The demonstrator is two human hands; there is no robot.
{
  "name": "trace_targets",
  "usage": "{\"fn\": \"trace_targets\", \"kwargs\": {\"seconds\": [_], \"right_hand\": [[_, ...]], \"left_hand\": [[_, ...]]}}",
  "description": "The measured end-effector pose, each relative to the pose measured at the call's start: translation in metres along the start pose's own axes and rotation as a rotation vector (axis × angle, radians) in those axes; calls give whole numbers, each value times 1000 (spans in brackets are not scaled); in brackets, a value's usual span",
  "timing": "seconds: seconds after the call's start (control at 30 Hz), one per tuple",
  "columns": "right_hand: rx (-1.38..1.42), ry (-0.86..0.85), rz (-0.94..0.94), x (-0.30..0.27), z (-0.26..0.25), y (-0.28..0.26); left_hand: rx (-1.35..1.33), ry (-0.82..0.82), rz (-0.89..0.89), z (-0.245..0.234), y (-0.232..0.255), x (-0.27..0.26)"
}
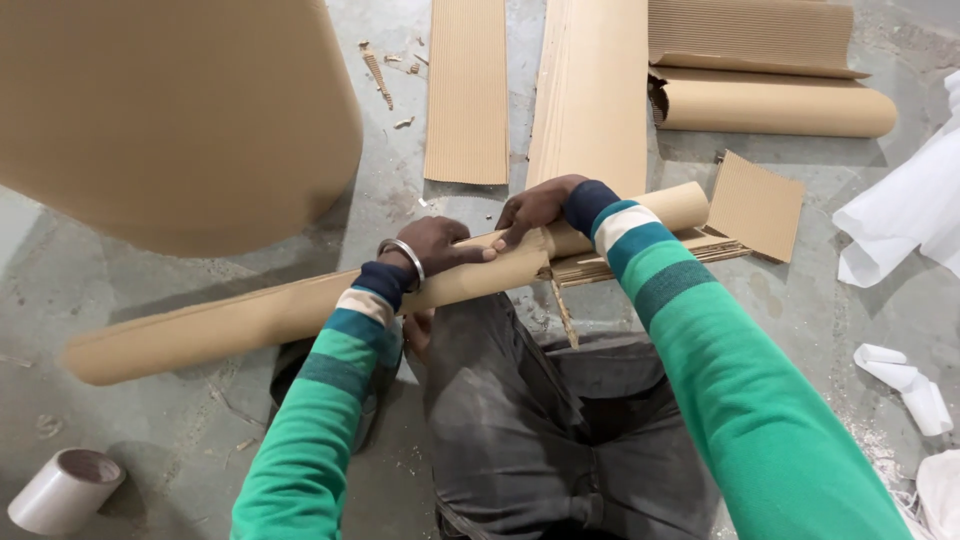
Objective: The person cuts and organizes corrugated cardboard sheets for packaging while sitting on the floor.
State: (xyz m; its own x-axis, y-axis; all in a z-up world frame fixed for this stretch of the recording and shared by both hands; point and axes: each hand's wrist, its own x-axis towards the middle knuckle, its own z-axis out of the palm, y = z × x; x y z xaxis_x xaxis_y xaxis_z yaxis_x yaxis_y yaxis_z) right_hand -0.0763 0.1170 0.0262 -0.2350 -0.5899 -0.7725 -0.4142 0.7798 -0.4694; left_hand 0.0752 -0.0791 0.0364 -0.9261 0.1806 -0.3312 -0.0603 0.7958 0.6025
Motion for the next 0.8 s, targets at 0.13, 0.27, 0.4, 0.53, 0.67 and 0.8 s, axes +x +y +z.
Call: {"fn": "trace_targets", "kwargs": {"seconds": [0.13,0.27,0.4,0.53,0.67,0.8], "right_hand": [[-46,40,-27,10,-2,16],[55,-17,4,13,2,24],[138,-13,-46,16,8,37],[128,30,26,20,9,42],[247,-45,-76,36,6,49],[203,47,-42,46,5,51]], "left_hand": [[92,231,166,33,-13,-2],[259,521,422,74,-16,-10],[429,516,398,57,39,-46],[504,479,323,65,44,-41],[598,576,271,84,33,-25],[642,770,253,105,16,-8]]}}
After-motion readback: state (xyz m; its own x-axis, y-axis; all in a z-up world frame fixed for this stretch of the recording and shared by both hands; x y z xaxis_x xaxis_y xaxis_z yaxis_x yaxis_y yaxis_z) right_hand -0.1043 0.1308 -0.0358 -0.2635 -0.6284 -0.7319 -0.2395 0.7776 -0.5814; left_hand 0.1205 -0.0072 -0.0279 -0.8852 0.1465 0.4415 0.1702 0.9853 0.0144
